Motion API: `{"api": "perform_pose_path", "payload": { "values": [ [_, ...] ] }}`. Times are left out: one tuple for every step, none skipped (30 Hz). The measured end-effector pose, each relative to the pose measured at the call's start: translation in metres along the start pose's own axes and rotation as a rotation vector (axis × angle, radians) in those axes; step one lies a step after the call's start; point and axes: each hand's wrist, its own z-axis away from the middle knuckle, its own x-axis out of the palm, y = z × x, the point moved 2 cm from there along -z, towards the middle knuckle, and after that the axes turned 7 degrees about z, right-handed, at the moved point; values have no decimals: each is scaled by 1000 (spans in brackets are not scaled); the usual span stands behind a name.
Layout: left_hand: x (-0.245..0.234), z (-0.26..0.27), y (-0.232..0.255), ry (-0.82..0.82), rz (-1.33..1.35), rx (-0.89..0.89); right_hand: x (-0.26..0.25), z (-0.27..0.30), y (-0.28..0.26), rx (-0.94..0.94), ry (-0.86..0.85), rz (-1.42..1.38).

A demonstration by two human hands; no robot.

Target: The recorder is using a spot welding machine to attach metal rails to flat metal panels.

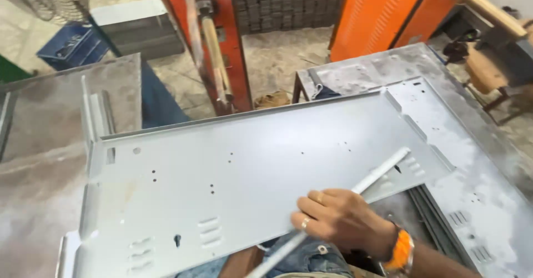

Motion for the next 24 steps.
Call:
{"api": "perform_pose_path", "payload": {
  "values": [
    [-17,-1,8,28,-63,31,11,-11,3,-62,-22,28],
    [-34,-1,17,56,-127,61,22,-21,5,-124,-43,56],
    [-50,-1,25,84,-186,91,35,-34,12,-136,-43,51],
    [-65,-1,34,113,-246,120,48,-47,18,-135,-62,70],
    [-80,-1,41,140,-304,150,62,-59,25,-133,-82,92],
    [-92,-1,51,168,-363,178,80,-75,36,-144,-82,90],
    [-101,0,59,192,-418,201,98,-88,47,-149,-123,82],
    [-109,0,66,216,-473,223,116,-101,58,-154,-163,74],
    [-119,-1,72,242,-531,249,121,-109,61,-163,-165,74],
    [-130,-2,78,268,-589,275,123,-118,65,-161,-81,56],
    [-142,-1,84,297,-651,295,127,-127,68,-158,6,31],
    [-155,12,82,326,-713,315,121,-126,74,-166,6,23],
    [-161,24,80,355,-771,327,116,-123,77,-132,-47,-78],
    [-165,25,83,384,-830,338,111,-120,81,-98,-101,-179],
    [-158,43,91,394,-825,333,94,-106,85,-105,-108,-186],
    [-152,61,99,391,-527,282,78,-91,93,50,-191,-207],
    [-147,73,108,377,-231,239,60,-78,103,206,-269,-218],
    [-127,82,146,381,-228,244,41,-54,119,199,-271,-216],
    [-106,95,182,275,-36,193,21,-29,135,358,-221,-180],
    [-84,108,218,169,155,140,2,-3,151,517,-172,-143],
    [-79,115,229,185,153,143,-8,9,164,505,-175,-154],
    [-73,121,240,219,264,101,-17,22,179,589,-285,-16],
    [-69,124,253,246,368,67,-25,33,196,674,-376,126],
    [-70,124,258,255,361,77,-17,29,207,662,-368,120]
  ]
}}
